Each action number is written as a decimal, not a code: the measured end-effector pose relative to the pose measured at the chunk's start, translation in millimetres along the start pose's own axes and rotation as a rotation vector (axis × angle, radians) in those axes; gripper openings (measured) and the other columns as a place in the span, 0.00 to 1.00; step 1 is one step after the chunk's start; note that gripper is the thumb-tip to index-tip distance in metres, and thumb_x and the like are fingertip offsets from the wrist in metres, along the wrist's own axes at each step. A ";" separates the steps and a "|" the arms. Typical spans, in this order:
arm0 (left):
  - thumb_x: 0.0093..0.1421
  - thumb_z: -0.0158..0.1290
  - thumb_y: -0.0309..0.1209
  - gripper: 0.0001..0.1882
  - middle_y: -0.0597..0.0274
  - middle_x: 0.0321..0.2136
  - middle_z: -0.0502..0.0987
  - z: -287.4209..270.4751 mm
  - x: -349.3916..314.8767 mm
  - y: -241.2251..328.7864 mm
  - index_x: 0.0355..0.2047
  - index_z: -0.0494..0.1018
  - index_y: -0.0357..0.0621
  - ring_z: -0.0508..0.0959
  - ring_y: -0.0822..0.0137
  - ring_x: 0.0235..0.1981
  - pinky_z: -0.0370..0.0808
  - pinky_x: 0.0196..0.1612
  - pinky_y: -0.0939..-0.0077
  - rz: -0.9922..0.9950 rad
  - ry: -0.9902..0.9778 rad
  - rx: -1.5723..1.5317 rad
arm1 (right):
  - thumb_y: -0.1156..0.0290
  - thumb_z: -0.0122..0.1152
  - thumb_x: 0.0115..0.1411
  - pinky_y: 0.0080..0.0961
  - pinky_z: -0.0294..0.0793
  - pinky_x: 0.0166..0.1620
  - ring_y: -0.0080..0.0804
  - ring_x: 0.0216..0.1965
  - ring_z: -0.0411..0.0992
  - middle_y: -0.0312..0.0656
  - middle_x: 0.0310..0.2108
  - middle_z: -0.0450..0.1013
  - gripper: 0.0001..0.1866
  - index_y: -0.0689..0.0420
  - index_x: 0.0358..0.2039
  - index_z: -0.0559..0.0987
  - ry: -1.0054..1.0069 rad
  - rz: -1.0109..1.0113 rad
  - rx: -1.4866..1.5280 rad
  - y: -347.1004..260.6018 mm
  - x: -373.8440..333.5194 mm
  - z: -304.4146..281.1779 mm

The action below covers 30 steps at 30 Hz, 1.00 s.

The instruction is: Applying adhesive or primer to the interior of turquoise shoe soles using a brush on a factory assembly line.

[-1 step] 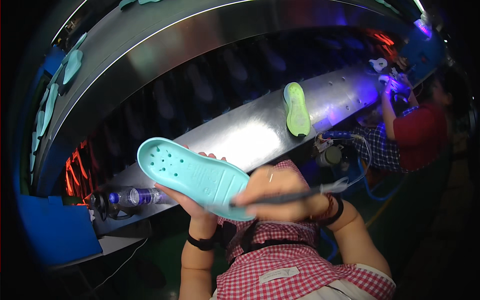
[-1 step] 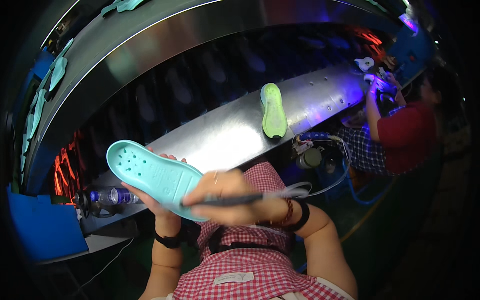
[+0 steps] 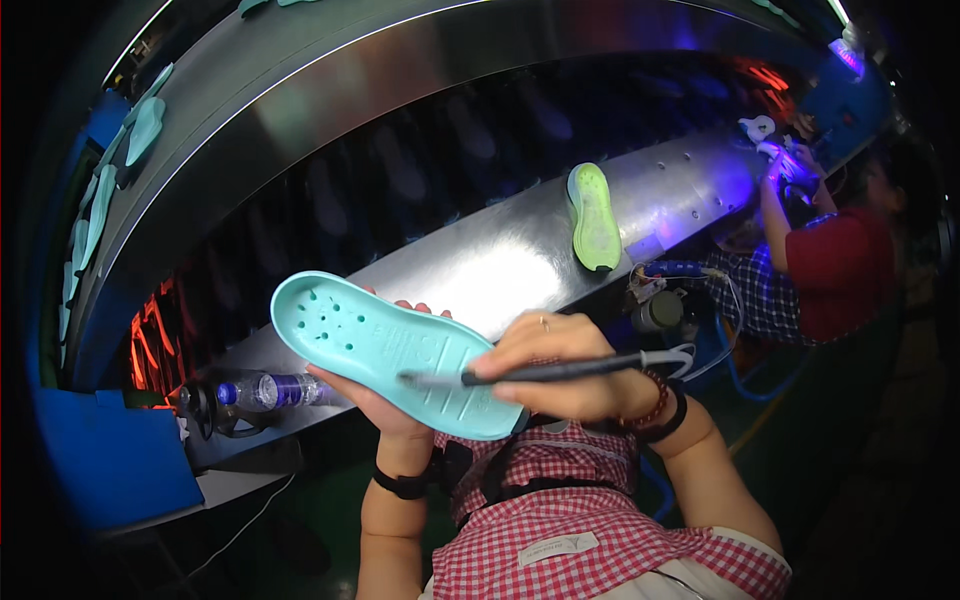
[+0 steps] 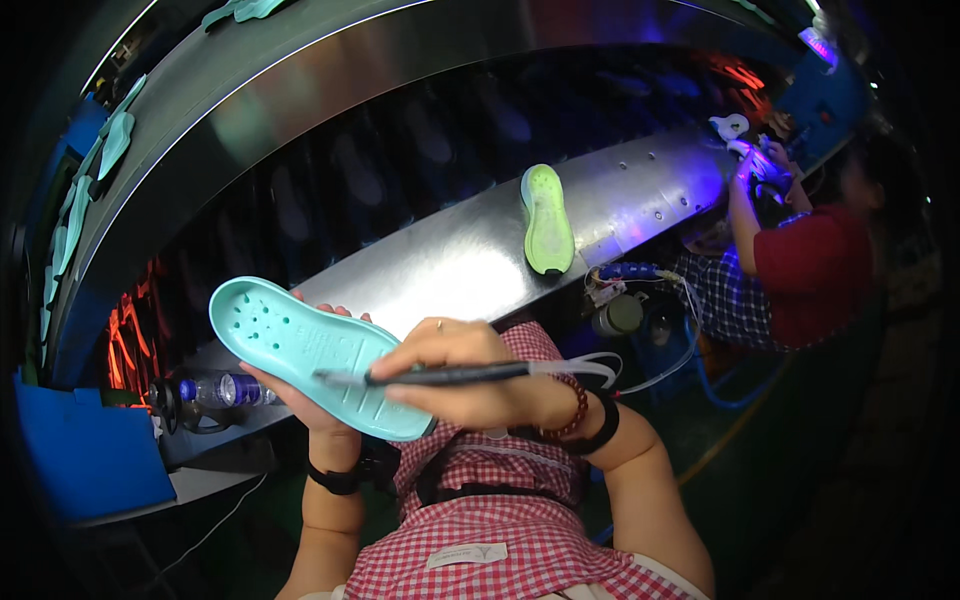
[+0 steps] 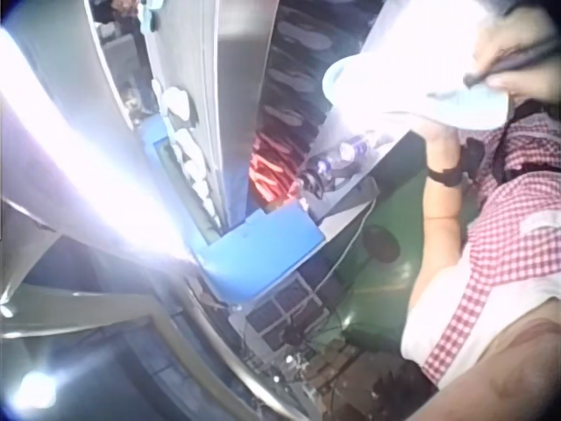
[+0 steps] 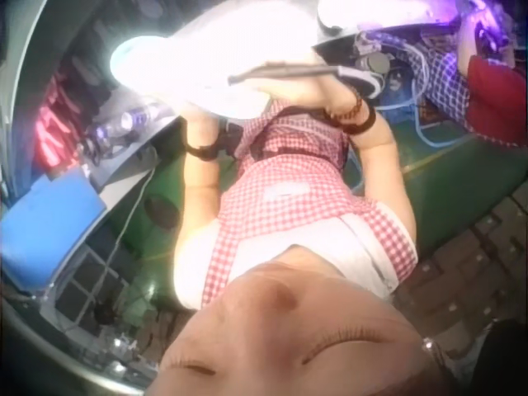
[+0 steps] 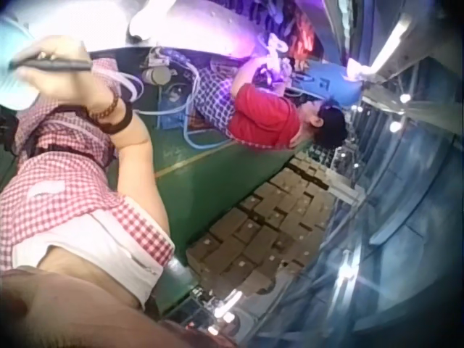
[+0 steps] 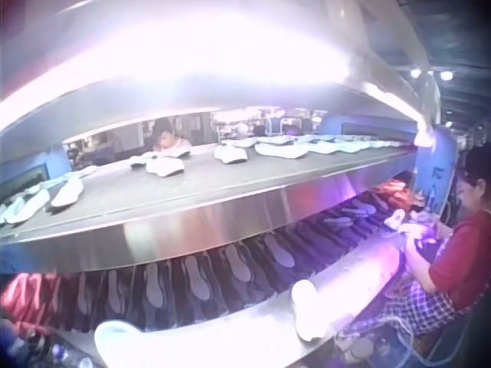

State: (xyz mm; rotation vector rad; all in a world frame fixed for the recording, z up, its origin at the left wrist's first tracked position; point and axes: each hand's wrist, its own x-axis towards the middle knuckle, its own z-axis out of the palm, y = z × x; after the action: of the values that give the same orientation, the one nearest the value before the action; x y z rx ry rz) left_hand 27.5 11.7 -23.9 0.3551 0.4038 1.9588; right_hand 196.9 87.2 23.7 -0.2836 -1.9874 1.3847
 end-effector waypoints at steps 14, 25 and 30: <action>0.47 0.28 0.74 0.49 0.54 0.41 0.67 12.2 9.4 30.3 0.55 0.55 0.48 0.69 0.58 0.42 0.64 0.52 0.50 0.145 0.034 0.242 | 0.78 0.65 0.45 0.25 0.70 0.44 0.32 0.39 0.71 0.43 0.35 0.75 0.13 0.60 0.34 0.79 -0.276 0.091 0.327 4.4 -13.5 -8.9; 0.59 0.29 0.60 0.38 0.51 0.55 0.61 35.2 -17.6 6.3 0.60 0.51 0.45 0.67 0.51 0.52 0.60 0.56 0.47 -0.027 0.010 -0.110 | 0.78 0.53 0.57 0.24 0.72 0.46 0.31 0.41 0.72 0.51 0.40 0.72 0.10 0.65 0.40 0.71 0.186 0.452 1.119 15.4 -19.2 33.6; 0.58 0.28 0.62 0.39 0.50 0.55 0.60 17.1 -14.6 6.9 0.60 0.51 0.46 0.67 0.49 0.51 0.65 0.52 0.49 -0.106 -0.016 -0.033 | 0.83 0.57 0.50 0.30 0.70 0.48 0.37 0.43 0.72 0.52 0.40 0.72 0.11 0.66 0.36 0.75 -0.017 0.189 0.480 4.8 -20.1 18.9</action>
State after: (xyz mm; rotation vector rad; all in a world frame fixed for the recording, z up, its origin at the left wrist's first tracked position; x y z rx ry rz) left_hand 34.9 -2.3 -6.5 0.3212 0.3722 1.8566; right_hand 198.6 64.4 7.5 -0.2413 -1.6063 1.9362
